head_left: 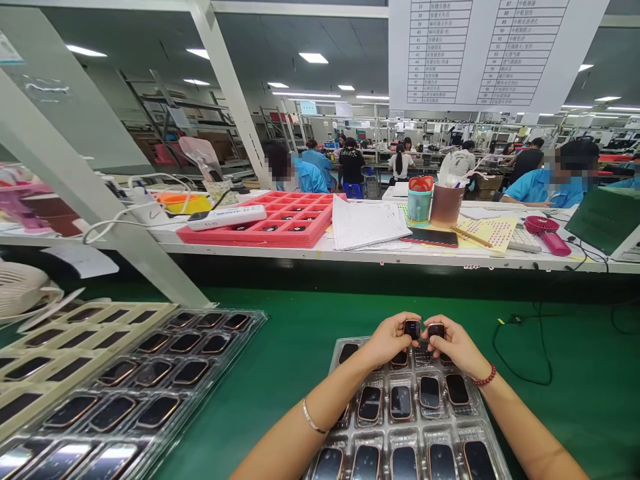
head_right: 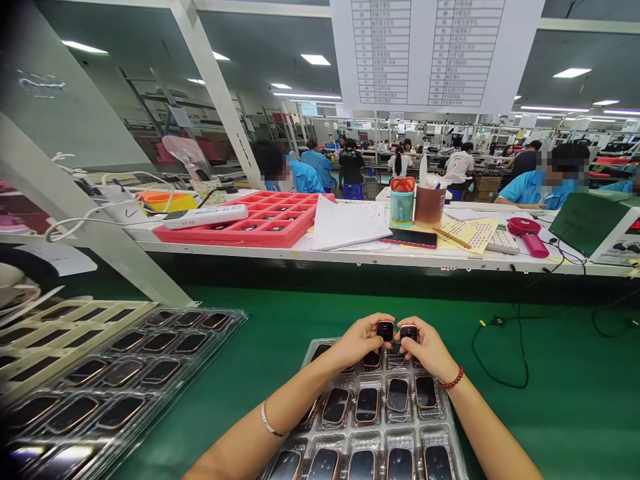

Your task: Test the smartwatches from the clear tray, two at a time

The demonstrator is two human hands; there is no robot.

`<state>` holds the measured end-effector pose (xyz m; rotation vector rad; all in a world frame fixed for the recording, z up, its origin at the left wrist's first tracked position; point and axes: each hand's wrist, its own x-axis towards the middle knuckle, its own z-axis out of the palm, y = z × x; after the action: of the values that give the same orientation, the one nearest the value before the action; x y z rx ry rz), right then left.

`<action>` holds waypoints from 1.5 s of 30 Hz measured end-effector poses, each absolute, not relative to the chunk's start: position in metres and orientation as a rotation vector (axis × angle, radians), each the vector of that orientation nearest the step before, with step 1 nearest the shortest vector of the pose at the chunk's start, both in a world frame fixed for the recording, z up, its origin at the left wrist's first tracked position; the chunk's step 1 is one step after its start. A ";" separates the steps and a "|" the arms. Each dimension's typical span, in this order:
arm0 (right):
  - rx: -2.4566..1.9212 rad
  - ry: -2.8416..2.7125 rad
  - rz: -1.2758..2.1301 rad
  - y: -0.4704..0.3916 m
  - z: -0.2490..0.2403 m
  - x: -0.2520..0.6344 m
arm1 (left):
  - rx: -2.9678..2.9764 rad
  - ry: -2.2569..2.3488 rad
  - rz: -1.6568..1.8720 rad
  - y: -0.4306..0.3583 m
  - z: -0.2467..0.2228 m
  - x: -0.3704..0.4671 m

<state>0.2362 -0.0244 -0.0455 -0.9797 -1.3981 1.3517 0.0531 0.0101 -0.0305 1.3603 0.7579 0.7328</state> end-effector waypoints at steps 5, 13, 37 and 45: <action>-0.983 -1.418 1.351 -0.024 -0.048 0.236 | 1.354 0.762 0.734 0.009 -0.027 0.053; -0.999 -1.399 1.348 -0.026 -0.042 0.236 | 1.433 0.792 0.739 0.010 -0.029 0.052; -0.973 -1.451 1.356 -0.025 -0.046 0.237 | 1.424 0.813 0.742 0.012 -0.032 0.051; -0.991 -1.431 1.363 -0.026 -0.043 0.236 | 1.353 0.799 0.771 0.011 -0.033 0.052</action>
<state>0.2360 -0.0263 -0.0434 -0.9906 -1.4313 1.3634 0.0525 0.0108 -0.0333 1.3532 0.7991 0.7709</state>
